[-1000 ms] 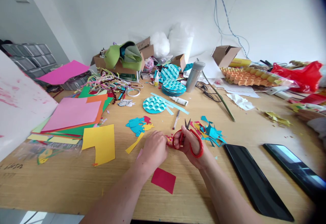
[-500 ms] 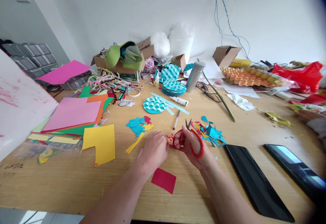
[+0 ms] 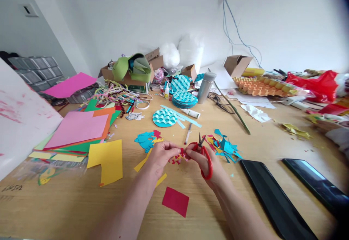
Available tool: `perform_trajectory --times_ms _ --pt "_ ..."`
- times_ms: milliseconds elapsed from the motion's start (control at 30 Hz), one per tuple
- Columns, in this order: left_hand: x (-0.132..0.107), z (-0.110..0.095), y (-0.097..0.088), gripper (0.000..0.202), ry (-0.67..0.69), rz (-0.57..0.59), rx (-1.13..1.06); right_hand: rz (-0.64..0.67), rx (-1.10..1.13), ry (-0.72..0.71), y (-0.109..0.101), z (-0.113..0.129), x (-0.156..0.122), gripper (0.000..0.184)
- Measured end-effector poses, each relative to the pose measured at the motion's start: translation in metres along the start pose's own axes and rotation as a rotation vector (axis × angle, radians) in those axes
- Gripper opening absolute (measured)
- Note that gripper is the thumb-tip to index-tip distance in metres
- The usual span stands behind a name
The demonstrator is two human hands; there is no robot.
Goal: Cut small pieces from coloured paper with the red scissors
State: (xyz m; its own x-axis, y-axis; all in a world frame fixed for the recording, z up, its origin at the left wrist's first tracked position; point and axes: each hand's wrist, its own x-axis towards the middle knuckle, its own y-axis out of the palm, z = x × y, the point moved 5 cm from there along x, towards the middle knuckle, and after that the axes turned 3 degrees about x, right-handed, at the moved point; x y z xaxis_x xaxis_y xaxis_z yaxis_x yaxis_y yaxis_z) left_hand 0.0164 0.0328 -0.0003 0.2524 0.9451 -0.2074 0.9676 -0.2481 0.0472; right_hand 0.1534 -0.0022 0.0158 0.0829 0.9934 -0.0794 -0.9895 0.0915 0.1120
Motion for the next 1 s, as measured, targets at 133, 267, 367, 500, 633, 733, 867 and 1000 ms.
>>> perform_trajectory --times_ms 133,267,367,500,633,733,867,1000 --pt "-0.002 0.002 0.005 0.014 -0.075 0.051 -0.223 0.078 0.064 0.03 0.006 -0.004 0.0 0.015" --pt "-0.001 0.006 0.008 0.014 -0.071 0.072 -0.259 0.106 0.07 0.011 0.008 -0.004 0.0 0.015" --pt "0.001 0.01 0.007 0.013 -0.073 0.07 -0.242 0.041 0.044 -0.006 0.005 -0.002 0.001 0.015" --pt "0.0 0.01 0.008 0.013 -0.085 0.098 -0.183 -0.029 0.027 -0.005 0.0 -0.003 0.002 0.017" --pt "-0.003 0.005 0.009 0.014 -0.058 0.112 -0.099 -0.034 -0.044 -0.011 0.0 -0.001 0.002 0.017" --pt "-0.004 0.0 0.009 0.01 -0.01 0.108 -0.044 0.002 -0.103 -0.005 0.002 0.001 0.001 0.02" --pt "-0.002 -0.002 0.006 0.005 0.015 0.058 -0.079 -0.03 -0.202 -0.101 0.003 0.009 -0.003 0.032" --pt "0.0 -0.001 0.0 0.01 -0.039 0.005 -0.305 -0.03 -0.266 -0.165 0.005 0.013 -0.007 0.051"
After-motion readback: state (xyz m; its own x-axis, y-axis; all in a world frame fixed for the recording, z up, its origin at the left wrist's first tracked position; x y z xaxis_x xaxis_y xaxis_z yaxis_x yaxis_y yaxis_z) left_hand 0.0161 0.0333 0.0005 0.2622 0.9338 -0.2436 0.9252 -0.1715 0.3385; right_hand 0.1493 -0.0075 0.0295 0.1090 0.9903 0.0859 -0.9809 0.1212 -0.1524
